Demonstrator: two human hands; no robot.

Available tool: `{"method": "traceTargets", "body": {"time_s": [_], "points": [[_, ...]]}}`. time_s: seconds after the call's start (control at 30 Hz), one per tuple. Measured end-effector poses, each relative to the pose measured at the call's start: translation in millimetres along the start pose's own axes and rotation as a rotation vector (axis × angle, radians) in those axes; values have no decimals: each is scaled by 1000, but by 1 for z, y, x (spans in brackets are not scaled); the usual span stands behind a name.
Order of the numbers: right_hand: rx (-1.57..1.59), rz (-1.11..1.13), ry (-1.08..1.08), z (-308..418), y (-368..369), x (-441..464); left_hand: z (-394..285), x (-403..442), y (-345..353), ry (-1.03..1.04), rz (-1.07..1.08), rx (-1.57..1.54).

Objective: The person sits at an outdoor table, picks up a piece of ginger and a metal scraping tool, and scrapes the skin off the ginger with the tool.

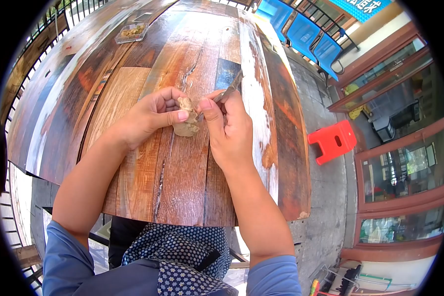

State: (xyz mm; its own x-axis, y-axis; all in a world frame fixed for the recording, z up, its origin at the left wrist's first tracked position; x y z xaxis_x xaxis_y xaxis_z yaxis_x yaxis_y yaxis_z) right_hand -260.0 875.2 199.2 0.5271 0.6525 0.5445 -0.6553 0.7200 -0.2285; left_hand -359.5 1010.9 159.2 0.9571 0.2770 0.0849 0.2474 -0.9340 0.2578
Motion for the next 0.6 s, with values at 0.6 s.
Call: {"method": "traceTargets", "body": {"time_s": [0.6], "points": [[-14, -5, -36, 0, 1, -1, 1, 1, -1, 6, -14, 8]]}}
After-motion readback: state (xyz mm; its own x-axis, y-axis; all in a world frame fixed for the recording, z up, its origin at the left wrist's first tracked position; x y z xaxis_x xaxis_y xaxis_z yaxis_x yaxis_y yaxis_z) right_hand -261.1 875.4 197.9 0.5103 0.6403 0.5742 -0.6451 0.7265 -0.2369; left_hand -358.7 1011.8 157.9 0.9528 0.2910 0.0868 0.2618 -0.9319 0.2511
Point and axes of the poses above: each hand's wrist, its own x-axis towards the middle knuckle, its own y-axis out of the palm, z = x × y, the point moved 4 cm from there along x, towards the middle knuckle, and after that the axes turned 1 degree about x, right-handed, at the moved point
